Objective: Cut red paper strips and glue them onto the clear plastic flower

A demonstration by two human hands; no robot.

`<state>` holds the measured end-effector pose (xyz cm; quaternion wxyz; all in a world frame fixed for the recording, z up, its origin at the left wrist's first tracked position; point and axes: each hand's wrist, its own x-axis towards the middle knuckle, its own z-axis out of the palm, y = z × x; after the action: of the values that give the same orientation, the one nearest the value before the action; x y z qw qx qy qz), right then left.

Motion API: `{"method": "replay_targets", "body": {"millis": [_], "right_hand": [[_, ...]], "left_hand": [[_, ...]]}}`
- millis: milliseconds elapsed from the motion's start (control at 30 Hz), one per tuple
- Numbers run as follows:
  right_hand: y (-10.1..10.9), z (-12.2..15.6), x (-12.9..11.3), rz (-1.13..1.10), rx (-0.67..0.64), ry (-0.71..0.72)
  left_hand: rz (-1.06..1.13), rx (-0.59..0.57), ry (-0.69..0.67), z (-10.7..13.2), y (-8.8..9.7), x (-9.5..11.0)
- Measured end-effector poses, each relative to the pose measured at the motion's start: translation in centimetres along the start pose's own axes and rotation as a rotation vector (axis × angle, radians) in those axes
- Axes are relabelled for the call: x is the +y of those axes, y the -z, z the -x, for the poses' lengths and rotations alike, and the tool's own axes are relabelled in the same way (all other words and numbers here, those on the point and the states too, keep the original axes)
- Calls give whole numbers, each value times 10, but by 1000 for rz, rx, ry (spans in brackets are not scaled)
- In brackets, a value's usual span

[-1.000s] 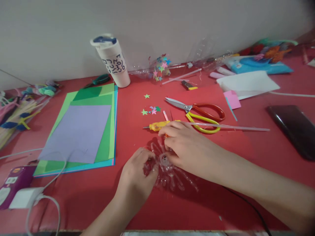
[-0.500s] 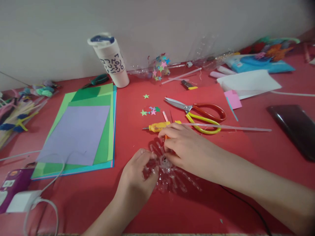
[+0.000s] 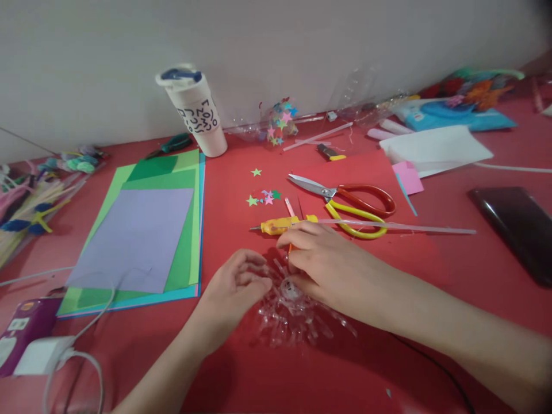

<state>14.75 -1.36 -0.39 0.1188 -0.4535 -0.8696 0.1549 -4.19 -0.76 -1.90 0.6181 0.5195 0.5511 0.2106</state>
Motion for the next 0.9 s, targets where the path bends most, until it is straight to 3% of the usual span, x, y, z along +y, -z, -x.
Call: {"method": "replay_targets", "body": {"millis": [200, 500, 900], "right_hand": [[-2, 2, -3, 15, -8, -8], [-2, 5, -5, -1, 4, 12], [-1, 8, -3, -42, -7, 17]], "left_hand": [[19, -70, -26, -3, -9, -8], [96, -31, -1, -5, -18, -9], [123, -45, 16, -7, -17, -9]]}}
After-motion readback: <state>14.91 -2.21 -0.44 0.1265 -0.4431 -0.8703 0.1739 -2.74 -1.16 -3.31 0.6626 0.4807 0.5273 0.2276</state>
